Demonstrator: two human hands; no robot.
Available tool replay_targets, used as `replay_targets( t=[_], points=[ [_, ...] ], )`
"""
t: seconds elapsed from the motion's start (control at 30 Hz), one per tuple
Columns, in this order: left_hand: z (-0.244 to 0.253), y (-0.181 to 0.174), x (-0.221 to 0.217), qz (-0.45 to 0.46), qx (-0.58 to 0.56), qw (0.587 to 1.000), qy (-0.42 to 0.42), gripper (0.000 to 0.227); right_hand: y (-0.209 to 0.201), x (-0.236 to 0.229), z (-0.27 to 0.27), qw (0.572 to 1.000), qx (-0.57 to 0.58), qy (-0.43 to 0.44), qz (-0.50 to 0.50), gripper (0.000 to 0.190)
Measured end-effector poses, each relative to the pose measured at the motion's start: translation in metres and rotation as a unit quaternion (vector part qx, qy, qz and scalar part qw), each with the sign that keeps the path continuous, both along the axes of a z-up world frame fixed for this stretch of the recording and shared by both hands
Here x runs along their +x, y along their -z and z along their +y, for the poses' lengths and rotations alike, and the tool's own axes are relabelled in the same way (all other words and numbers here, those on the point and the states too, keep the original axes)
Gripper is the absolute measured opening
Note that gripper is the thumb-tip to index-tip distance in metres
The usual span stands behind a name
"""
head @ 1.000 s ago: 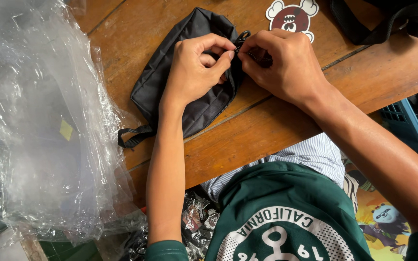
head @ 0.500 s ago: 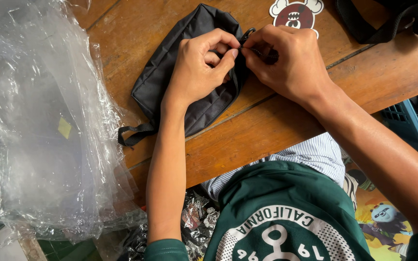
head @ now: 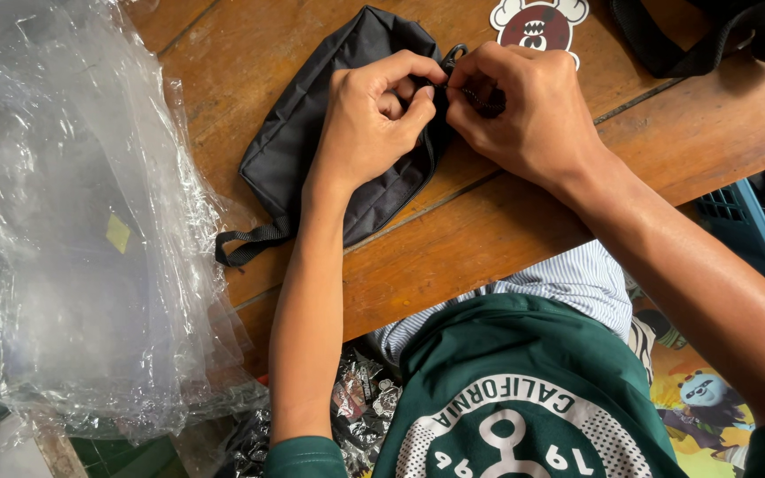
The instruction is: The person uses a light blue brush to scrub the exterior and interior of a small black bag on a wooden table. They then attach a metal chain to a cartoon bear sticker and connect it to the bag's zipper pull.
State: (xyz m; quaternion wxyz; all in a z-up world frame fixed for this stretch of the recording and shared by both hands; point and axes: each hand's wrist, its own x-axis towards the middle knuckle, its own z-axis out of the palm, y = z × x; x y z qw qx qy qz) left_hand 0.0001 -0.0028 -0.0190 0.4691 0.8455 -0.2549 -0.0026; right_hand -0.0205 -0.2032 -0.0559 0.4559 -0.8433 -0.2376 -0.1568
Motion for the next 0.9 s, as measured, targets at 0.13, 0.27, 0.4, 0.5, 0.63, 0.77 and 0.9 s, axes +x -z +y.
replay_targets(
  t=[0.13,0.27,0.4,0.5,0.63,0.77,0.9],
  points=[
    [-0.003,0.002,0.0,-0.01,0.001,1.0,-0.004,0.013,0.002,0.0,-0.001,1.0,-0.015,0.01,-0.002,0.009],
    [-0.003,0.005,0.0,-0.016,-0.003,1.0,-0.01,0.015,0.003,0.0,-0.001,1.0,-0.012,0.007,-0.013,0.008],
    [-0.002,0.009,-0.001,0.001,-0.013,1.0,-0.021,0.014,0.005,0.001,-0.003,1.0,-0.003,0.006,0.012,0.009],
    [0.0,0.008,-0.001,0.018,-0.021,1.0,-0.012,0.014,0.003,0.0,-0.004,1.0,-0.007,0.008,0.025,0.009],
    [0.002,0.006,0.0,0.033,-0.022,0.999,-0.005,0.012,0.0,-0.002,-0.003,0.999,0.013,0.024,0.043,0.012],
    [0.004,0.001,-0.001,0.051,-0.009,0.999,0.008,0.011,0.002,-0.002,-0.005,0.999,-0.001,0.024,0.037,0.015],
    [0.005,-0.008,0.0,0.071,0.004,0.997,0.021,0.009,0.0,-0.001,-0.004,1.0,-0.005,0.023,0.002,0.014]
  ],
)
